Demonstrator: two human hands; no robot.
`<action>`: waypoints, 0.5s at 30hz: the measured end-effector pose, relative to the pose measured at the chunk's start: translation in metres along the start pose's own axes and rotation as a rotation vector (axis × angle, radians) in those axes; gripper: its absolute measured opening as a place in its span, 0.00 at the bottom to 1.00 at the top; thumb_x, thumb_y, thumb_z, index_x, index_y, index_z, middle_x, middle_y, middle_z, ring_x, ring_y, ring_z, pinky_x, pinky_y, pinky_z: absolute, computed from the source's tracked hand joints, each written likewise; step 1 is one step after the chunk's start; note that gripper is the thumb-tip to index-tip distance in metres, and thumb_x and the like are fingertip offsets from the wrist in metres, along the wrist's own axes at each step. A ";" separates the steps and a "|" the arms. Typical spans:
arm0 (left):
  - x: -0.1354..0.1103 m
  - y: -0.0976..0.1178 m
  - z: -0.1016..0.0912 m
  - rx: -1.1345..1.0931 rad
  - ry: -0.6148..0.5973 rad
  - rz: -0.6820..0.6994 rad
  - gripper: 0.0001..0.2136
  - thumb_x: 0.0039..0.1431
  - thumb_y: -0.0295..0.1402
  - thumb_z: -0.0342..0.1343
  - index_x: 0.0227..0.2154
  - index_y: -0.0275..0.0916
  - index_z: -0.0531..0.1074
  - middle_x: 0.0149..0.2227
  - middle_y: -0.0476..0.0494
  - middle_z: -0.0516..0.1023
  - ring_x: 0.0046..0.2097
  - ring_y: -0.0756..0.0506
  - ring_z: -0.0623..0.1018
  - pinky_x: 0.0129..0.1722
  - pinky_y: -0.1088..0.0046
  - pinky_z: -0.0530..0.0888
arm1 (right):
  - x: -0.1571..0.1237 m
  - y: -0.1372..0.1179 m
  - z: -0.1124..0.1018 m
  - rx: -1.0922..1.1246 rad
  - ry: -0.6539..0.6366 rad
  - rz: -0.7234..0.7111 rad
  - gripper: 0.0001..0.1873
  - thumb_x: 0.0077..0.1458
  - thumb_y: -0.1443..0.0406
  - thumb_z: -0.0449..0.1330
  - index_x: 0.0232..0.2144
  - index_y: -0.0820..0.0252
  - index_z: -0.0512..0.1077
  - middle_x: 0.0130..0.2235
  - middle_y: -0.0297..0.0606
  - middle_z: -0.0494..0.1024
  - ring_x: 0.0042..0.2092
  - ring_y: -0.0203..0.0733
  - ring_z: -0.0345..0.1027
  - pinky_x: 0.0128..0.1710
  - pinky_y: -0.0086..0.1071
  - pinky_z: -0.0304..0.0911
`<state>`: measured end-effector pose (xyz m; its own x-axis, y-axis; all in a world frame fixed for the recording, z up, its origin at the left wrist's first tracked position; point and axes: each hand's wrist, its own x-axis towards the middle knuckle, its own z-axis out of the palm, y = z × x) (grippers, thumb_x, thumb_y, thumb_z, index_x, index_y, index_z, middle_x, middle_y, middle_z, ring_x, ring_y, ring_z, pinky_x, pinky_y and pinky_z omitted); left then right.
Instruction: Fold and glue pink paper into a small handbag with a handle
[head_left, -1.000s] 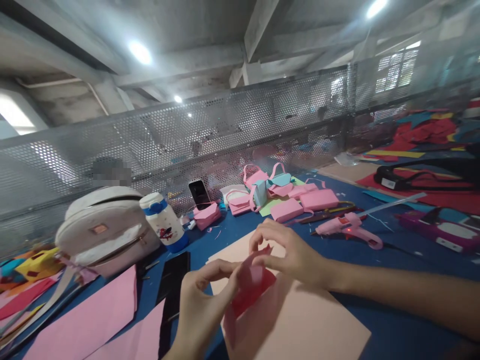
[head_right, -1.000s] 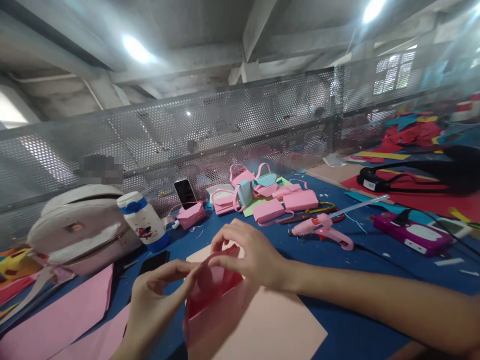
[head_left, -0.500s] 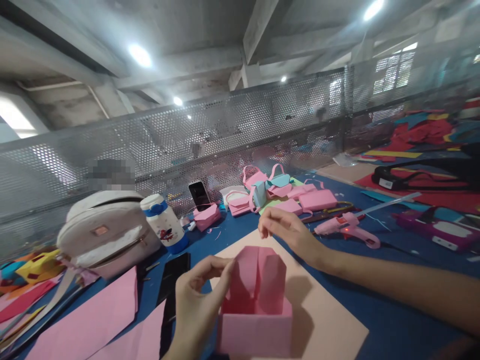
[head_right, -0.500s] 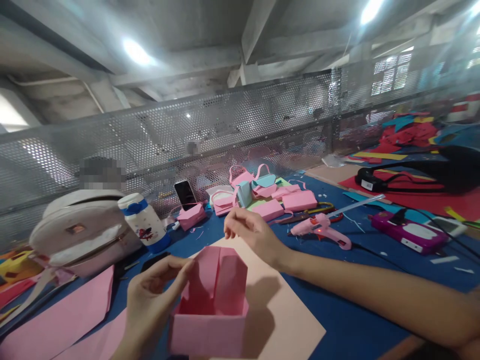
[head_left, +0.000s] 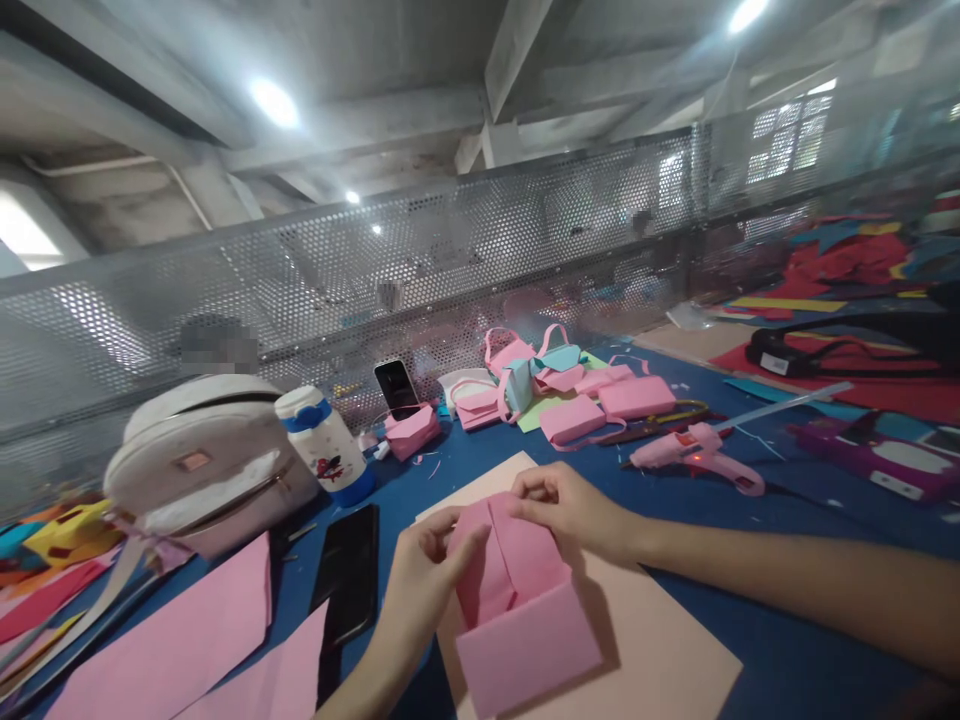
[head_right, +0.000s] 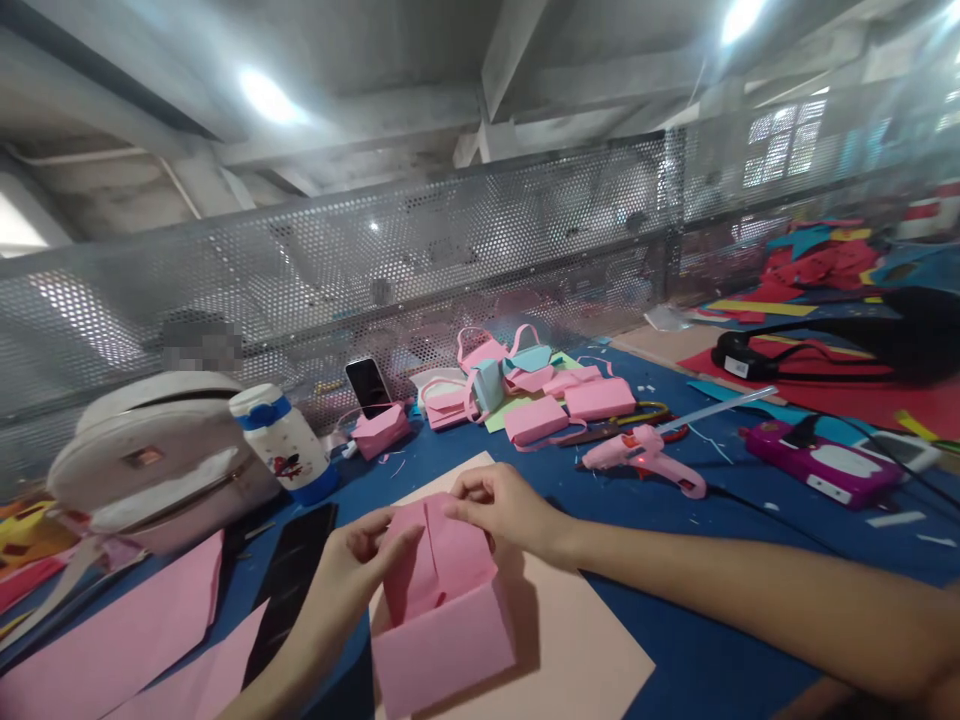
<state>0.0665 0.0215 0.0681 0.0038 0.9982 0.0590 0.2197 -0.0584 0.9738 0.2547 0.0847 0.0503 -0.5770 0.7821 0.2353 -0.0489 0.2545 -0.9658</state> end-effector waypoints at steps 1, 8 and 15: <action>0.000 0.000 0.001 0.043 -0.023 -0.002 0.17 0.47 0.45 0.65 0.29 0.33 0.78 0.25 0.45 0.76 0.26 0.49 0.70 0.26 0.78 0.66 | -0.001 0.001 0.000 -0.002 -0.038 0.031 0.21 0.51 0.51 0.64 0.23 0.63 0.67 0.20 0.26 0.59 0.23 0.30 0.50 0.24 0.27 0.45; -0.001 0.001 0.004 0.176 -0.035 -0.017 0.18 0.44 0.44 0.66 0.16 0.34 0.71 0.15 0.55 0.58 0.21 0.55 0.54 0.20 0.79 0.50 | -0.006 -0.001 0.007 0.023 -0.047 0.050 0.15 0.49 0.57 0.67 0.27 0.64 0.72 0.24 0.30 0.69 0.27 0.33 0.60 0.29 0.27 0.52; -0.001 -0.011 0.008 0.146 0.011 0.029 0.18 0.48 0.47 0.63 0.20 0.34 0.79 0.19 0.48 0.70 0.25 0.50 0.65 0.24 0.77 0.60 | -0.006 -0.006 0.009 -0.026 -0.001 -0.007 0.13 0.50 0.64 0.64 0.20 0.62 0.65 0.21 0.26 0.63 0.25 0.31 0.55 0.27 0.26 0.50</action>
<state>0.0717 0.0208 0.0558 0.0018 0.9960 0.0895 0.3592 -0.0842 0.9295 0.2514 0.0733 0.0536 -0.5776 0.7797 0.2420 -0.0319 0.2747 -0.9610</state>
